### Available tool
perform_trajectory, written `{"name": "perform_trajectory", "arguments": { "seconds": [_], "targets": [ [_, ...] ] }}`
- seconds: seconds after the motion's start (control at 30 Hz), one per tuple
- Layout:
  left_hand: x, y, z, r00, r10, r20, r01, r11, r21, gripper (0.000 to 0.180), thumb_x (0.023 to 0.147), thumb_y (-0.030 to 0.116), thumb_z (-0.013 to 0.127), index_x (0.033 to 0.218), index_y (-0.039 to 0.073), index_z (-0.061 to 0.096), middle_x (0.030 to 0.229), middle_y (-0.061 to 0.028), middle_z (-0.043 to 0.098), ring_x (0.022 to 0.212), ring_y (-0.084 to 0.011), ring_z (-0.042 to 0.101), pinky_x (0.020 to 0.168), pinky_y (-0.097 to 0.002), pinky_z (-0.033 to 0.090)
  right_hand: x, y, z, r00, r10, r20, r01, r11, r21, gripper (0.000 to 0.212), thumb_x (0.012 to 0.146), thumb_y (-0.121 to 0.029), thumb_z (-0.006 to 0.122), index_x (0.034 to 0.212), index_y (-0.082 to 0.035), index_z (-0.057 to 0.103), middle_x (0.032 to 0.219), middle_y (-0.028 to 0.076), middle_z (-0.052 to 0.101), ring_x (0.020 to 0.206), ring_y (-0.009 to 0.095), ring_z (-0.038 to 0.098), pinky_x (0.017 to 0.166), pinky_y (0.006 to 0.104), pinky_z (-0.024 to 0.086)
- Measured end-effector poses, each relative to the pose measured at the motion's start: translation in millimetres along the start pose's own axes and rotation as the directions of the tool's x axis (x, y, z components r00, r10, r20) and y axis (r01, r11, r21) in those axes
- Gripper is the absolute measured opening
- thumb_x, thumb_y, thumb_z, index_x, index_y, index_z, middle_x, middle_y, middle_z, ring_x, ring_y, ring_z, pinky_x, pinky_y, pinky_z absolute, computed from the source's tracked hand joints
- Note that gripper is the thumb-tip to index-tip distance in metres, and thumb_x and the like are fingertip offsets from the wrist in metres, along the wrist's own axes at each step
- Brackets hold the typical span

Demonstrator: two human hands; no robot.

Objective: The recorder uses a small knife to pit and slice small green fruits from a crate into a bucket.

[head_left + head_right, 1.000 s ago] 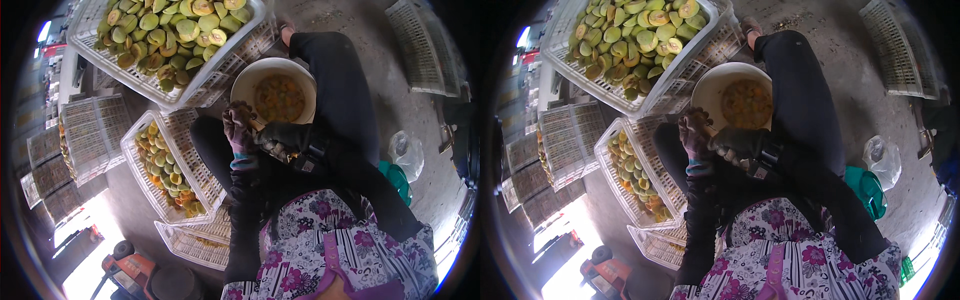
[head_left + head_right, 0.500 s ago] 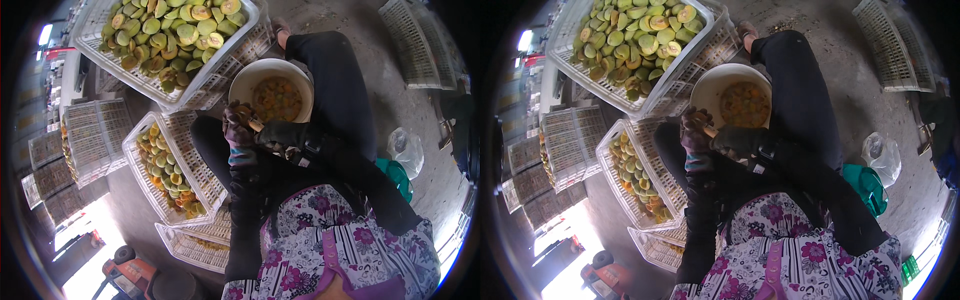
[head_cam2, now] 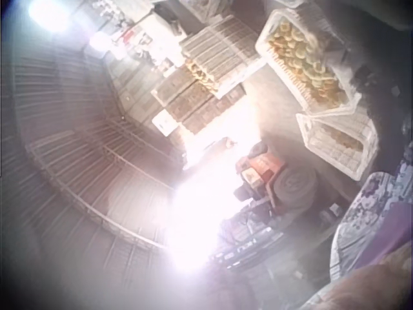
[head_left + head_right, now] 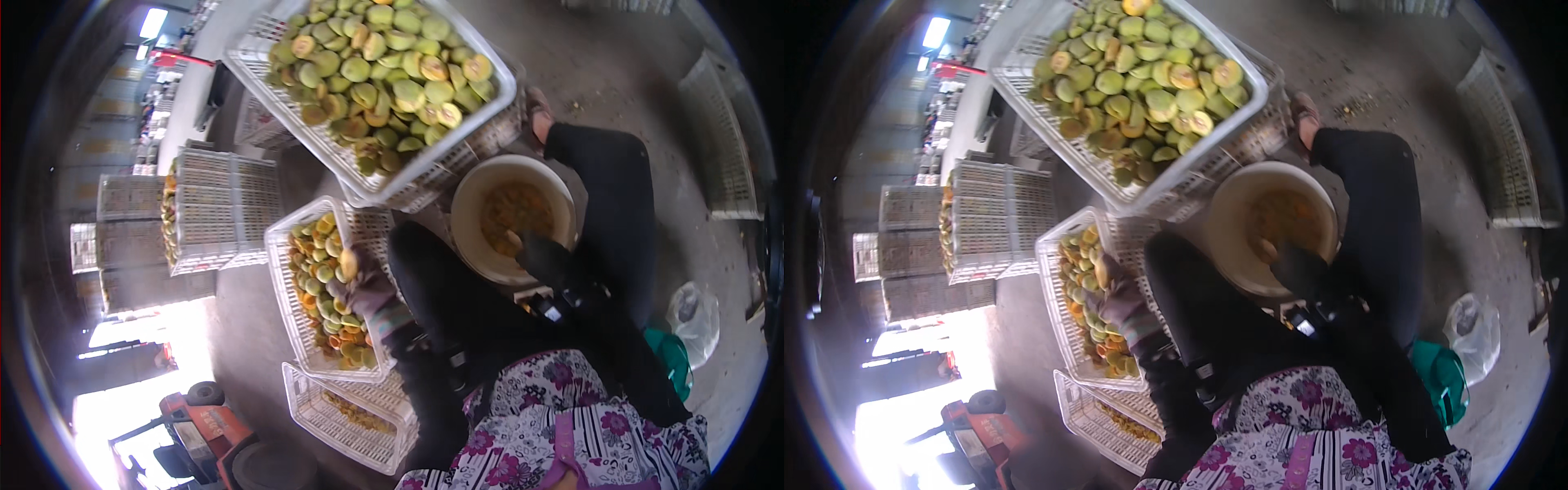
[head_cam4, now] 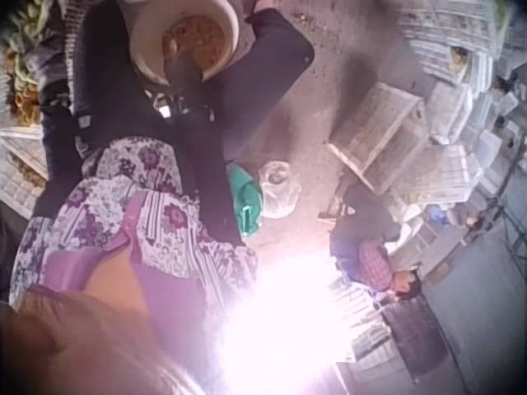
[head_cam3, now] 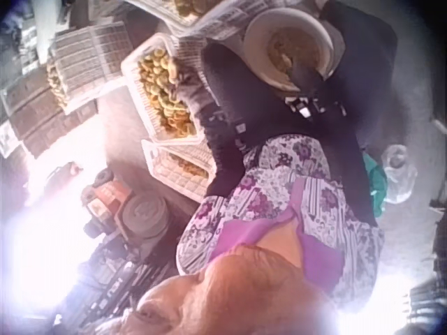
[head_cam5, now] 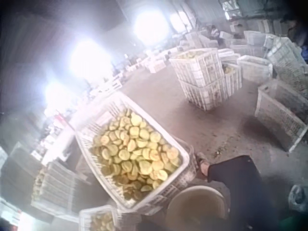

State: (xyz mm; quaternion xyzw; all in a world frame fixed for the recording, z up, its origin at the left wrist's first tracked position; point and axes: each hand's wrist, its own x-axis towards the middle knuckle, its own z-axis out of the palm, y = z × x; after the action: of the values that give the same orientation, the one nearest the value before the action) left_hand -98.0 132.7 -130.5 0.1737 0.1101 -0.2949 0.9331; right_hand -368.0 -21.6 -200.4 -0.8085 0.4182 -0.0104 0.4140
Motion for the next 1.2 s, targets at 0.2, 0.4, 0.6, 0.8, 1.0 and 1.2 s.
{"name": "perform_trajectory", "arguments": {
  "seconds": [0.2,0.4,0.6,0.8,1.0,1.2],
  "targets": [
    [30,25,91,0.98,0.198,0.027,-0.169,0.748,0.642,0.04,0.087,0.035,0.053,0.111,0.003,0.05,0.111,-0.0112,0.055,0.092,-0.0216,0.056,0.078,-0.0306,0.049,-1,-25,7,0.999,-0.02,0.028,0.02,1.0,0.005,0.023,0.075,-0.026,0.057,0.087,-0.007,0.054,0.075,0.019,0.061,0.073,0.036,0.06,0.066,0.046,0.047],
    [161,-37,192,0.478,-0.13,0.869,-0.486,-0.863,0.138,0.023,0.08,0.017,0.054,0.097,0.003,0.056,0.094,-0.0133,0.057,0.085,-0.0313,0.055,0.073,-0.0368,0.046,-6,-33,-1,0.987,-0.118,-0.108,0.111,0.991,-0.068,0.018,0.072,-0.023,0.059,0.079,-0.006,0.056,0.06,0.016,0.057,0.057,0.035,0.058,0.055,0.0453,0.046],
    [223,-39,187,0.668,-0.265,0.695,-0.171,-0.964,-0.202,0.029,0.081,0.02,0.047,0.106,0.005,0.053,0.107,-0.0152,0.053,0.109,-0.0322,0.044,0.095,-0.0449,0.031,-3,-45,-2,0.972,-0.158,-0.175,0.159,0.987,-0.004,0.016,0.074,-0.022,0.06,0.071,-0.007,0.055,0.057,0.015,0.056,0.052,0.032,0.058,0.048,0.0421,0.043],
    [185,-47,185,0.77,-0.267,0.58,-0.201,-0.964,-0.177,0.03,0.078,0.014,0.048,0.108,0.009,0.051,0.107,-0.0144,0.053,0.099,-0.0323,0.051,0.09,-0.0467,0.034,-7,-34,6,0.963,-0.181,-0.2,0.167,0.982,-0.087,0.019,0.075,-0.025,0.06,0.069,-0.008,0.055,0.054,0.014,0.055,0.05,0.031,0.057,0.046,0.0409,0.043],
    [138,-32,136,0.776,0.295,0.558,-0.344,-0.543,0.766,0.03,0.065,0.01,0.07,0.093,0.007,0.062,0.07,-0.0094,0.063,0.066,-0.021,0.06,0.06,-0.0328,0.047,-4,-26,16,0.943,-0.232,-0.239,0.205,0.969,-0.136,0.016,0.073,-0.022,0.059,0.072,-0.007,0.057,0.054,0.014,0.055,0.05,0.032,0.057,0.047,0.0422,0.044],
    [97,-40,106,0.899,0.177,0.4,-0.241,-0.562,0.791,0.02,0.07,0.018,0.069,0.086,0.006,0.067,0.073,-0.0063,0.065,0.064,-0.0133,0.058,0.06,-0.0279,0.047,-1,-22,7,0.916,-0.26,-0.305,0.264,0.964,-0.03,0.015,0.073,-0.022,0.057,0.073,-0.006,0.057,0.056,0.014,0.056,0.05,0.034,0.056,0.05,0.0464,0.044]
  ]
}}
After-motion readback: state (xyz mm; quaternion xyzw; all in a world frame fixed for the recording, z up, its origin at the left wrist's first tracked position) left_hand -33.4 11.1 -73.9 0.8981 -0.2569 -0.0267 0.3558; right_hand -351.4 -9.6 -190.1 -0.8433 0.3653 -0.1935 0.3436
